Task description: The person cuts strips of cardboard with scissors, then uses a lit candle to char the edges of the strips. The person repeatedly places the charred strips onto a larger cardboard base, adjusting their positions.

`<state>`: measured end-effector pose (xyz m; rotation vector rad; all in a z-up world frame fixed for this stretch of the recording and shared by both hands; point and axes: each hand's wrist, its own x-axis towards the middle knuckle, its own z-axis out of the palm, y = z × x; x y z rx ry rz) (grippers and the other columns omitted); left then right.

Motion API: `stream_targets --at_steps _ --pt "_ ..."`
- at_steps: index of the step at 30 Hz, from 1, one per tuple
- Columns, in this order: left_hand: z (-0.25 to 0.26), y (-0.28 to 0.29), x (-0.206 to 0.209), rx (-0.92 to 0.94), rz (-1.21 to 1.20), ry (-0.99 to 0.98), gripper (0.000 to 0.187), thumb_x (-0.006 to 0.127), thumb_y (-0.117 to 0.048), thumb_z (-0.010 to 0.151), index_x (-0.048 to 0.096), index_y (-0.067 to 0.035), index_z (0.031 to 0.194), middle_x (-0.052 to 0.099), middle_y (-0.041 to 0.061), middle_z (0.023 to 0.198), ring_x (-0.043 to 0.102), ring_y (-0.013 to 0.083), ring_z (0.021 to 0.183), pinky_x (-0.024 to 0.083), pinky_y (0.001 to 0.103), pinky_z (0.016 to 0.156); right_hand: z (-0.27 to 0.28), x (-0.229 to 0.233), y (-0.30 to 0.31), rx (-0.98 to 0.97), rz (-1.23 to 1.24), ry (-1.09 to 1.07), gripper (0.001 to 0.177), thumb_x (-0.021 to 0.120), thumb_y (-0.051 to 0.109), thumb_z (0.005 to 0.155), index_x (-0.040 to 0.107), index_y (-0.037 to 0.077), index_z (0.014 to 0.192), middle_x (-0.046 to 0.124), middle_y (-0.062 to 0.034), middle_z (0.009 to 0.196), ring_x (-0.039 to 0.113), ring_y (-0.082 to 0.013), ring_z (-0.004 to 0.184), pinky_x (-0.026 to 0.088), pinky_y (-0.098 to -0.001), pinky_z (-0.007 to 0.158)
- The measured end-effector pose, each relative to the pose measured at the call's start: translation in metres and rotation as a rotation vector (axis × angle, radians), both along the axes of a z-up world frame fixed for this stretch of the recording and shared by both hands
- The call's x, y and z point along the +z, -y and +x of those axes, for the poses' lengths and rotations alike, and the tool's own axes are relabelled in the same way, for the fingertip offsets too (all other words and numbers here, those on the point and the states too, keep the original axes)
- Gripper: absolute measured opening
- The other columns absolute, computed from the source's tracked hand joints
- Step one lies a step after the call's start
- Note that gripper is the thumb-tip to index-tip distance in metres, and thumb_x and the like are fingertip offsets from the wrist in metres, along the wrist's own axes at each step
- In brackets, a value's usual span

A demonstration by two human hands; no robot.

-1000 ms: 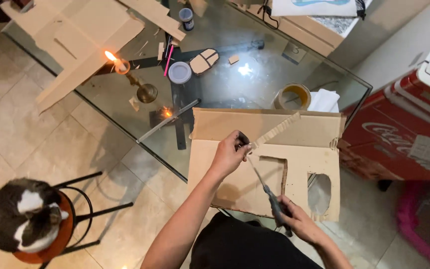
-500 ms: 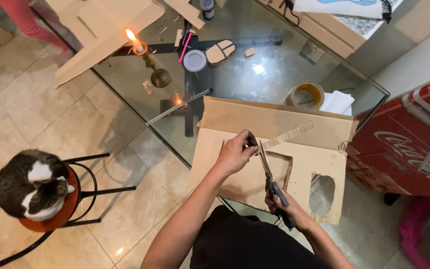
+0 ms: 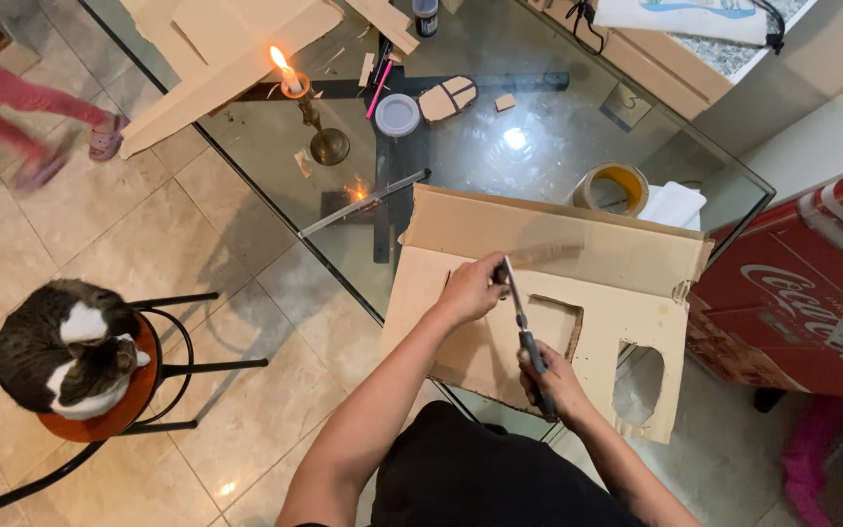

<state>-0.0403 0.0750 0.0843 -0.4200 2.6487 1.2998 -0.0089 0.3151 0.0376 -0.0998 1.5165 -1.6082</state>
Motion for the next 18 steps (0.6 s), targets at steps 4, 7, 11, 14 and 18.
stream_targets --at_steps 4,7,11,14,18 --pt "-0.004 0.042 -0.033 0.116 0.027 0.065 0.032 0.07 -0.017 0.093 0.061 -0.014 0.123 0.075 0.019 0.115 0.07 0.0424 0.112 0.054 0.057 0.1 -0.003 0.007 0.005 0.103 0.191 -0.16 0.041 0.07 0.045 0.096 0.061 0.005 0.088 0.06 -0.0157 0.053 0.063 -0.0265 0.048 0.05 -0.0349 0.048" --pt "-0.008 0.094 -0.008 0.265 -0.111 0.145 0.031 0.059 -0.009 0.097 0.062 -0.01 0.128 0.074 0.02 0.121 0.068 0.0419 0.118 0.053 0.056 0.101 -0.001 0.011 -0.003 0.128 0.302 -0.164 0.046 0.063 0.05 0.095 0.065 0.004 0.094 0.065 -0.0161 0.064 0.067 -0.0272 0.058 0.053 -0.0384 0.054" --pt "-0.024 0.157 -0.016 0.251 -0.326 -0.087 0.037 0.062 0.0 0.086 0.06 -0.006 0.122 0.072 0.026 0.116 0.069 0.0462 0.11 0.054 0.06 0.094 -0.006 -0.017 -0.018 0.124 0.409 -0.246 0.052 0.063 0.058 0.092 0.067 0.007 0.097 0.072 -0.0185 0.069 0.075 -0.0324 0.066 0.057 -0.0438 0.067" --pt "-0.038 0.183 -0.039 0.284 -0.472 -0.235 0.027 0.054 0.0 0.089 0.055 -0.005 0.116 0.07 0.024 0.112 0.069 0.048 0.104 0.054 0.058 0.09 -0.018 0.027 -0.004 0.163 0.564 -0.346 0.052 0.071 0.058 0.086 0.07 0.008 0.103 0.077 -0.0189 0.074 0.079 -0.0356 0.075 0.059 -0.0445 0.075" --pt "-0.041 0.177 -0.059 0.304 -0.525 -0.277 0.027 0.064 -0.007 0.089 0.061 -0.005 0.116 0.068 0.02 0.112 0.067 0.0441 0.106 0.053 0.057 0.092 -0.074 0.074 0.024 0.325 0.838 -0.742 0.056 0.067 0.033 0.093 0.055 0.0 0.138 0.072 -0.0383 0.11 0.07 -0.0542 0.11 0.052 -0.0627 0.1"
